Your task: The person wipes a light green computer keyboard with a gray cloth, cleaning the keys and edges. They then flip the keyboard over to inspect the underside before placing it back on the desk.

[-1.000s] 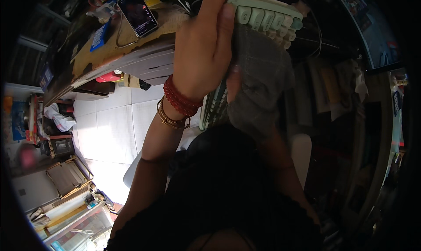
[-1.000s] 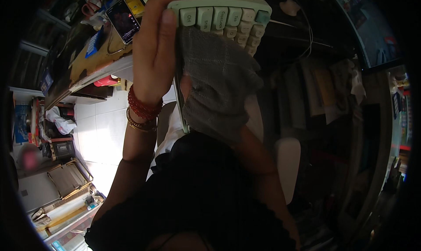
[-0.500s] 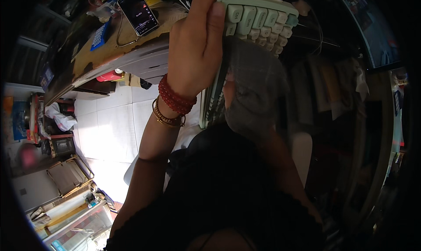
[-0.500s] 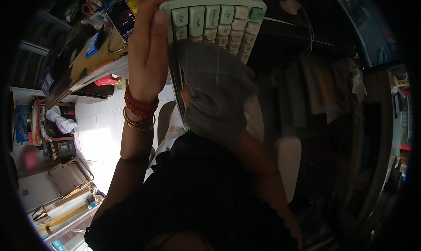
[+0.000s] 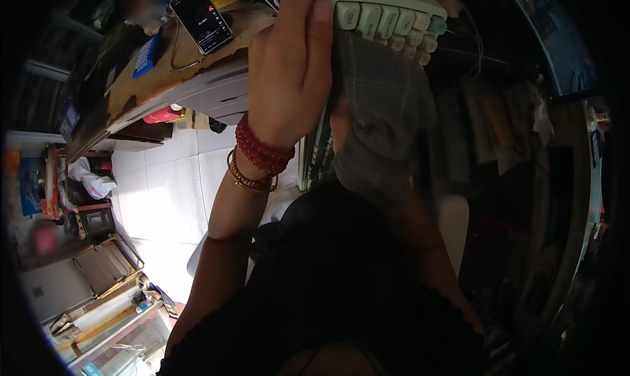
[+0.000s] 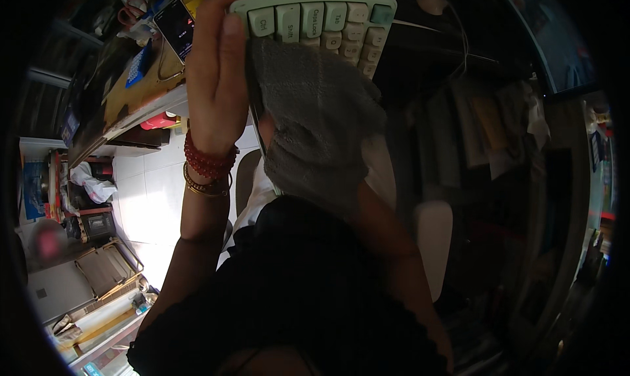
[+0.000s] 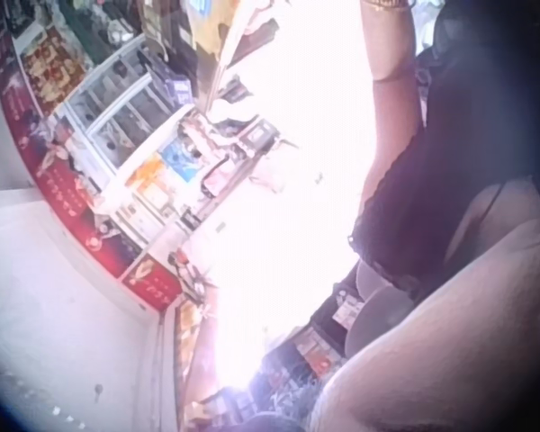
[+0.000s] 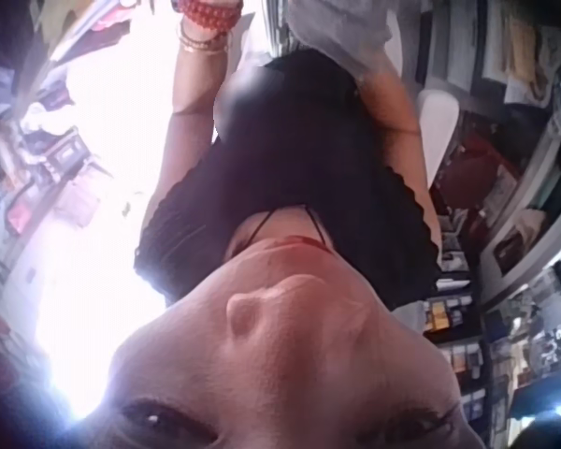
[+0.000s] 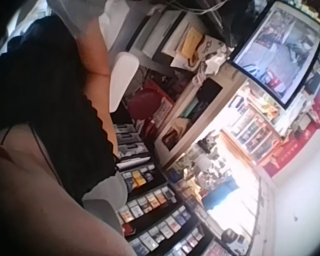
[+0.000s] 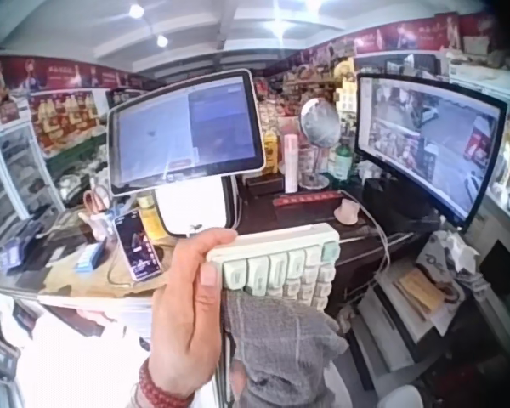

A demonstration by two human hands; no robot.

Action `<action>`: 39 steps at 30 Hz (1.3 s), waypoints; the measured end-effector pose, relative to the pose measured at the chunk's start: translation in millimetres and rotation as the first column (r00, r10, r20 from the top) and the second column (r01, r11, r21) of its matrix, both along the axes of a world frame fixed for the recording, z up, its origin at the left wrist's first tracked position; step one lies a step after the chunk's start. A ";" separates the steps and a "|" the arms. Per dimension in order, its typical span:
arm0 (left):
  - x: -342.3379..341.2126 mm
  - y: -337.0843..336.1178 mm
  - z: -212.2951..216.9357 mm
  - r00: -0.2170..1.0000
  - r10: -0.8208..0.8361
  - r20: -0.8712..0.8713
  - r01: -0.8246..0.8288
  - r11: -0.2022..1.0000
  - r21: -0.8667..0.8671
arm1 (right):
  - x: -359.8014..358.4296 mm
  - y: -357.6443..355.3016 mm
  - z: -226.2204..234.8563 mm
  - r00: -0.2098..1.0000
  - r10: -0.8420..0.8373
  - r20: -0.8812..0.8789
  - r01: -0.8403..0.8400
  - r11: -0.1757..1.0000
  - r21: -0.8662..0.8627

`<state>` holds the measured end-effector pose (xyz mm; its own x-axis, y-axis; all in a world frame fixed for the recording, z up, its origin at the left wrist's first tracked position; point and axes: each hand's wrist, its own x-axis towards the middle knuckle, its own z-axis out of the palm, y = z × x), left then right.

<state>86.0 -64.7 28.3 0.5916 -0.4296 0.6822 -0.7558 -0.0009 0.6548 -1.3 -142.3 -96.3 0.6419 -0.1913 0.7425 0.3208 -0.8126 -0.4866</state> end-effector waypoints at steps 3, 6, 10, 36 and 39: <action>3.2 -0.3 -1.9 1.000 0.012 0.022 -0.012 0.999 0.032 | -1.4 3.1 0.7 0.986 0.158 -0.059 -0.129 0.932 0.339; -0.9 1.2 4.7 0.997 0.038 0.060 -0.043 0.995 0.091 | -5.7 1.8 23.7 0.998 0.067 0.020 -0.070 0.975 0.210; -7.2 -2.3 4.5 0.996 -0.014 -0.083 0.016 1.000 0.024 | -5.5 -2.2 48.1 0.985 0.108 0.134 -0.136 0.964 0.226; 18.0 13.7 5.3 0.826 -0.460 -0.327 0.489 0.872 0.007 | -23.6 -4.2 41.4 0.997 0.062 -0.045 -0.057 0.993 0.107; 8.5 20.6 24.2 0.813 -0.383 -0.439 0.478 0.869 0.127 | -29.0 -3.0 41.1 0.995 0.063 -0.079 -0.055 0.994 0.098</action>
